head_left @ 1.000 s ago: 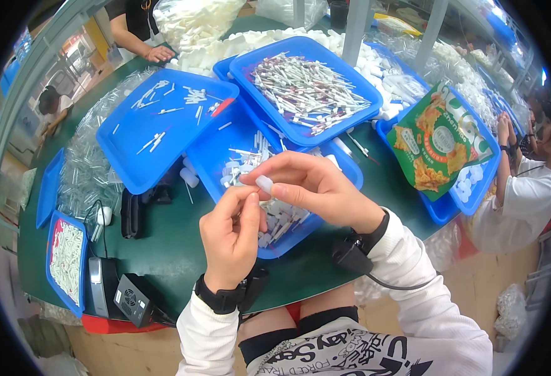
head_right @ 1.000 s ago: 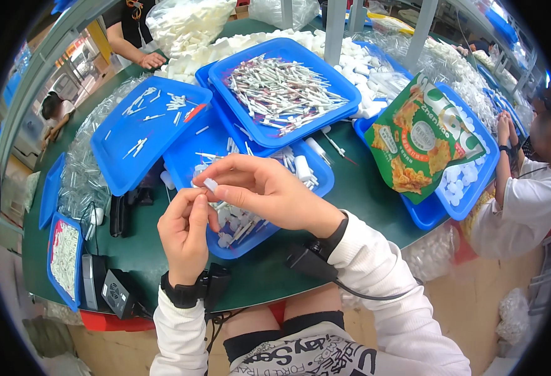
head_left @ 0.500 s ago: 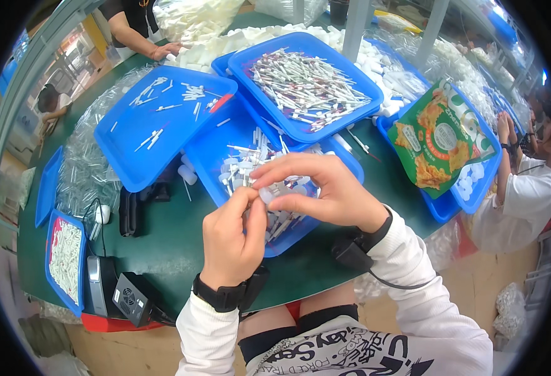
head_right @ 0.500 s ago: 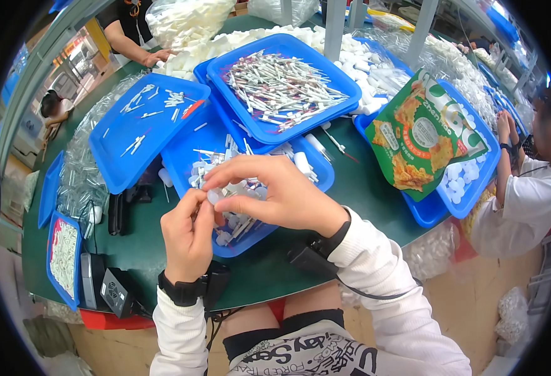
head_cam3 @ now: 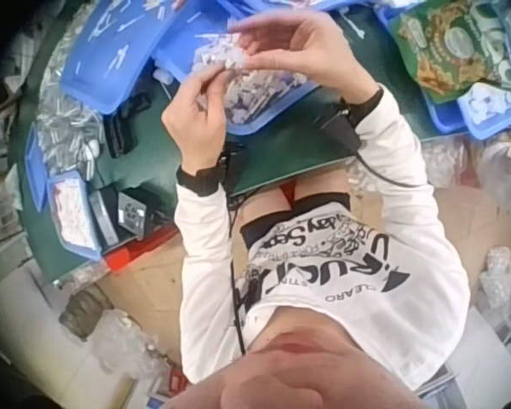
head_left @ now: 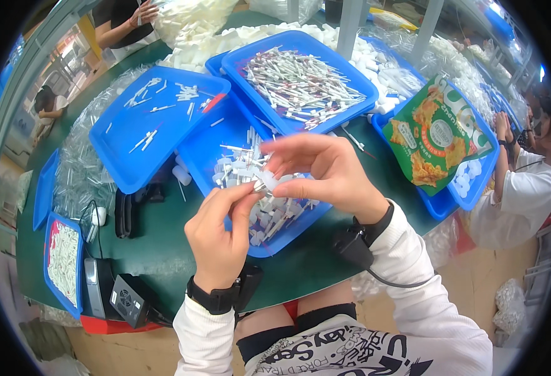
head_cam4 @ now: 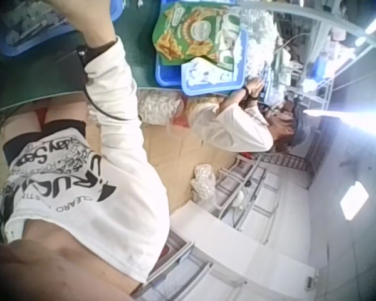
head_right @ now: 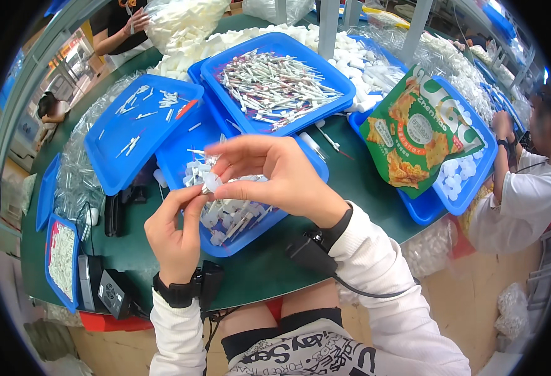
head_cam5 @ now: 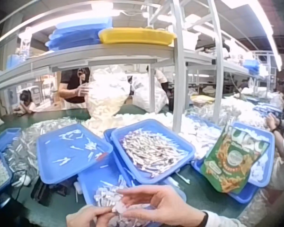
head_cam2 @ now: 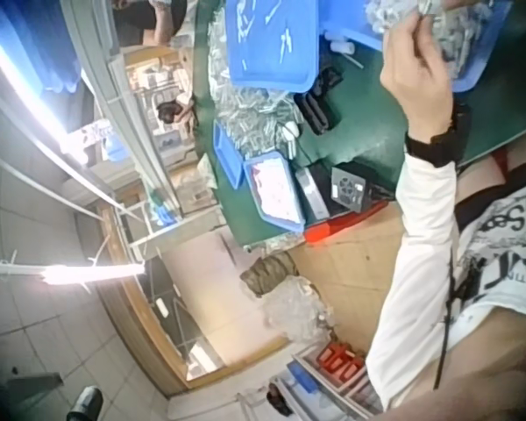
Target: The person repeatedly picks up a cotton swab stick and a cotton tip from blue trays, inserts the tip onto the stick, and places the assembled swab into a tray. The process is continuous and repetitive throughout the clip.
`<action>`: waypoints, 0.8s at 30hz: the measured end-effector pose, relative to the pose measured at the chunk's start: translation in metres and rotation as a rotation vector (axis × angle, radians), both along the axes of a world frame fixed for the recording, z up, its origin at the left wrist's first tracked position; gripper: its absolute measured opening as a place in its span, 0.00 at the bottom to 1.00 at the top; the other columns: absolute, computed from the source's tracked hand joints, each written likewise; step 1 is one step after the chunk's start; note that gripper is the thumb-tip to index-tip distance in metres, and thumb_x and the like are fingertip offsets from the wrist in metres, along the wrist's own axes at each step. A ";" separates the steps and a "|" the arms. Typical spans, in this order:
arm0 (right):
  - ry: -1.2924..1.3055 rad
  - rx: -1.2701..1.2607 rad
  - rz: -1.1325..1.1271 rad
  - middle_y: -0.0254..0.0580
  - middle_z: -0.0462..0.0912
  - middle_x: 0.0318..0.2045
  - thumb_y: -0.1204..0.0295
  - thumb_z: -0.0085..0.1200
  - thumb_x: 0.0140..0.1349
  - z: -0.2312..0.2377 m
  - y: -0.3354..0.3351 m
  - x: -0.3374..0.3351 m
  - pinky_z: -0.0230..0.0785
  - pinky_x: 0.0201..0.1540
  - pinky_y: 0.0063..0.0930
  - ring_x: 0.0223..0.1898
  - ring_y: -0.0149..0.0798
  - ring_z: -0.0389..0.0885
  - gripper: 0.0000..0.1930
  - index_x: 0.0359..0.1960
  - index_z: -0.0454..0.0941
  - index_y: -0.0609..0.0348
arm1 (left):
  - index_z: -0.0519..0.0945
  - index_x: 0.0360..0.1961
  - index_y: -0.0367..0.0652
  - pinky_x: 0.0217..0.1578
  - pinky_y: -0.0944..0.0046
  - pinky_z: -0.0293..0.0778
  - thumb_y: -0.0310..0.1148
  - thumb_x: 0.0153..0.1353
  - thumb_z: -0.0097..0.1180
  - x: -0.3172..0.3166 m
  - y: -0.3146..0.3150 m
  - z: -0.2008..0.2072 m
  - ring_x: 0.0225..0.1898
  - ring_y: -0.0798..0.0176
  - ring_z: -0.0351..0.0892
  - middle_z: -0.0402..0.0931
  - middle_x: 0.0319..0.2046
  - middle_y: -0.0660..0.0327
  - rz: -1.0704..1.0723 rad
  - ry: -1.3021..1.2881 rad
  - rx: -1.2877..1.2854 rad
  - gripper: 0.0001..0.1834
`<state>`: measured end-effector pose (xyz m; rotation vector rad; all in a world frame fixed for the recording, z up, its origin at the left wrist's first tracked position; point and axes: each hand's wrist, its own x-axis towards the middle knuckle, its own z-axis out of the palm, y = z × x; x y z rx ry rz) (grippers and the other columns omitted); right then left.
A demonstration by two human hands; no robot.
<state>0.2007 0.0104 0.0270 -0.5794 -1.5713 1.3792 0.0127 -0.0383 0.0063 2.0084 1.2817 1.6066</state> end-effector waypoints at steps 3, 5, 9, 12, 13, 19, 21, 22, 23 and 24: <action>0.054 -0.139 0.036 0.45 0.83 0.41 0.84 0.65 0.50 -0.005 0.002 0.000 0.74 0.49 0.28 0.43 0.34 0.82 0.18 0.45 0.81 0.68 | 0.82 0.35 0.36 0.24 0.69 0.70 0.17 0.54 0.61 -0.002 -0.001 -0.001 0.22 0.65 0.75 0.81 0.24 0.59 0.003 -0.007 0.041 0.08; 0.041 -0.168 0.025 0.46 0.84 0.41 0.85 0.64 0.50 -0.005 0.002 -0.001 0.75 0.48 0.27 0.43 0.34 0.83 0.15 0.42 0.82 0.69 | 0.82 0.35 0.36 0.23 0.68 0.69 0.16 0.53 0.62 -0.003 0.001 0.000 0.22 0.65 0.74 0.80 0.23 0.59 0.024 0.060 0.088 0.08; 0.056 -0.165 -0.015 0.46 0.84 0.40 0.86 0.64 0.51 -0.007 -0.001 -0.004 0.76 0.47 0.26 0.42 0.34 0.83 0.14 0.41 0.83 0.69 | 0.82 0.35 0.36 0.22 0.65 0.68 0.15 0.51 0.62 -0.002 -0.001 0.001 0.21 0.61 0.73 0.79 0.23 0.58 0.086 0.171 0.160 0.10; 0.036 -0.160 -0.024 0.47 0.84 0.40 0.86 0.63 0.52 -0.013 -0.002 -0.005 0.77 0.47 0.26 0.41 0.35 0.84 0.13 0.41 0.83 0.69 | 0.82 0.35 0.35 0.22 0.63 0.67 0.15 0.50 0.62 0.000 -0.002 0.000 0.21 0.58 0.72 0.78 0.23 0.56 0.130 0.213 0.247 0.10; 0.028 -0.156 -0.025 0.47 0.84 0.40 0.86 0.63 0.52 -0.012 -0.001 -0.005 0.77 0.47 0.26 0.41 0.35 0.84 0.13 0.41 0.83 0.69 | 0.82 0.35 0.35 0.22 0.63 0.67 0.15 0.50 0.62 0.000 -0.003 -0.001 0.21 0.57 0.71 0.77 0.23 0.56 0.135 0.223 0.240 0.10; -0.039 -0.111 -0.021 0.47 0.85 0.39 0.87 0.62 0.52 -0.017 0.003 -0.004 0.77 0.47 0.26 0.41 0.34 0.84 0.13 0.41 0.83 0.69 | 0.81 0.36 0.35 0.22 0.61 0.66 0.15 0.51 0.62 -0.003 -0.004 0.003 0.21 0.56 0.70 0.76 0.22 0.56 0.114 0.306 0.216 0.10; -0.068 -0.099 -0.017 0.47 0.85 0.38 0.87 0.62 0.52 -0.019 0.003 -0.005 0.77 0.47 0.26 0.41 0.34 0.84 0.12 0.40 0.83 0.69 | 0.80 0.36 0.35 0.22 0.60 0.66 0.16 0.51 0.62 -0.006 -0.003 0.003 0.20 0.55 0.69 0.75 0.22 0.55 0.093 0.335 0.214 0.10; -0.070 -0.101 -0.025 0.47 0.85 0.38 0.86 0.63 0.52 -0.020 0.003 -0.005 0.77 0.47 0.26 0.41 0.34 0.84 0.12 0.40 0.83 0.69 | 0.80 0.35 0.35 0.22 0.60 0.66 0.16 0.52 0.61 -0.006 -0.003 0.002 0.20 0.55 0.69 0.75 0.22 0.55 0.092 0.329 0.214 0.09; -0.069 -0.101 -0.028 0.47 0.85 0.38 0.86 0.63 0.52 -0.021 0.003 -0.006 0.76 0.47 0.25 0.40 0.34 0.84 0.12 0.40 0.83 0.69 | 0.80 0.35 0.35 0.22 0.60 0.66 0.16 0.52 0.61 -0.005 -0.004 0.002 0.21 0.55 0.69 0.75 0.22 0.55 0.096 0.327 0.215 0.09; -0.067 -0.101 -0.031 0.47 0.85 0.38 0.86 0.63 0.52 -0.021 0.003 -0.007 0.76 0.47 0.25 0.40 0.34 0.84 0.12 0.40 0.82 0.69 | 0.80 0.35 0.34 0.22 0.60 0.66 0.16 0.52 0.61 -0.005 -0.004 0.002 0.21 0.55 0.69 0.75 0.22 0.55 0.100 0.324 0.216 0.09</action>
